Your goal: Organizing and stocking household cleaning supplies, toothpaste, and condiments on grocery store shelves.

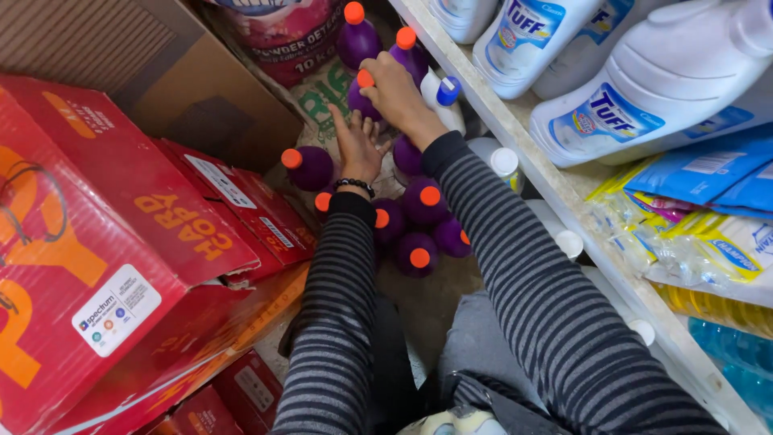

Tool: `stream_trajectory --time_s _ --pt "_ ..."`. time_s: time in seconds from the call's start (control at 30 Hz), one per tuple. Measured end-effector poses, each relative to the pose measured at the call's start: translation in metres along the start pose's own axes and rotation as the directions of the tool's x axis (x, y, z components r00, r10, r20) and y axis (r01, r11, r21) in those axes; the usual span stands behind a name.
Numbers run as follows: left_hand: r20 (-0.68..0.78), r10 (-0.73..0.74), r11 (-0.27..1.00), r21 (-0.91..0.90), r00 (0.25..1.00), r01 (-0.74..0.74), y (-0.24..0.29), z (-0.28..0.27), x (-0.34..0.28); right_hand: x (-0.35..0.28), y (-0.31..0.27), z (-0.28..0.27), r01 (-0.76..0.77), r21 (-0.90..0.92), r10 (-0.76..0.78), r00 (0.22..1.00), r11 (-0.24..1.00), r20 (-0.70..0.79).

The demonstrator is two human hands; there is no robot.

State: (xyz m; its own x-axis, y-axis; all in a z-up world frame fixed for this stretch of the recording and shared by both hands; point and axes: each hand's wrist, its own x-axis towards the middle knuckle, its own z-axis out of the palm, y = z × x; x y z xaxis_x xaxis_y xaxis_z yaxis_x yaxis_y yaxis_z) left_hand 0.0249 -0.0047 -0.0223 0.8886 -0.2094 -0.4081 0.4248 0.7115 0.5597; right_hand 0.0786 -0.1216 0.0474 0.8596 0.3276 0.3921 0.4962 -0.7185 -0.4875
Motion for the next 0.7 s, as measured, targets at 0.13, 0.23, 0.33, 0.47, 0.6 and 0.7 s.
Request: stream_trajectory --time_s 0.13,0.23,0.33,0.47,0.6,0.7 --pt "-0.017 -0.001 1.0 0.008 1.0 0.001 0.002 -0.004 0.005 0.003 -0.003 0.001 -0.034 0.018 0.034 0.999 0.999 -0.005" --pt "-0.026 0.0 0.999 0.039 1.0 0.002 0.004 -0.004 0.006 0.006 0.003 0.006 -0.048 0.017 0.048 0.999 0.999 -0.009" --pt "-0.041 -0.006 0.997 0.082 0.999 0.01 0.007 -0.001 0.007 0.01 0.008 0.009 -0.038 0.015 0.039 0.999 0.999 -0.011" --pt "-0.033 0.029 0.952 0.304 0.999 -0.017 0.016 0.007 -0.01 0.012 0.016 0.015 -0.022 0.033 0.022 1.0 0.999 -0.015" --pt "-0.044 0.067 0.849 0.528 0.997 -0.034 0.012 -0.01 0.013 0.014 0.03 0.01 0.072 0.053 -0.073 0.997 0.996 0.028" --pt "0.09 0.236 0.813 0.528 0.968 -0.247 -0.001 -0.033 0.041 0.012 0.032 -0.006 0.12 0.065 -0.126 0.987 0.991 0.102"
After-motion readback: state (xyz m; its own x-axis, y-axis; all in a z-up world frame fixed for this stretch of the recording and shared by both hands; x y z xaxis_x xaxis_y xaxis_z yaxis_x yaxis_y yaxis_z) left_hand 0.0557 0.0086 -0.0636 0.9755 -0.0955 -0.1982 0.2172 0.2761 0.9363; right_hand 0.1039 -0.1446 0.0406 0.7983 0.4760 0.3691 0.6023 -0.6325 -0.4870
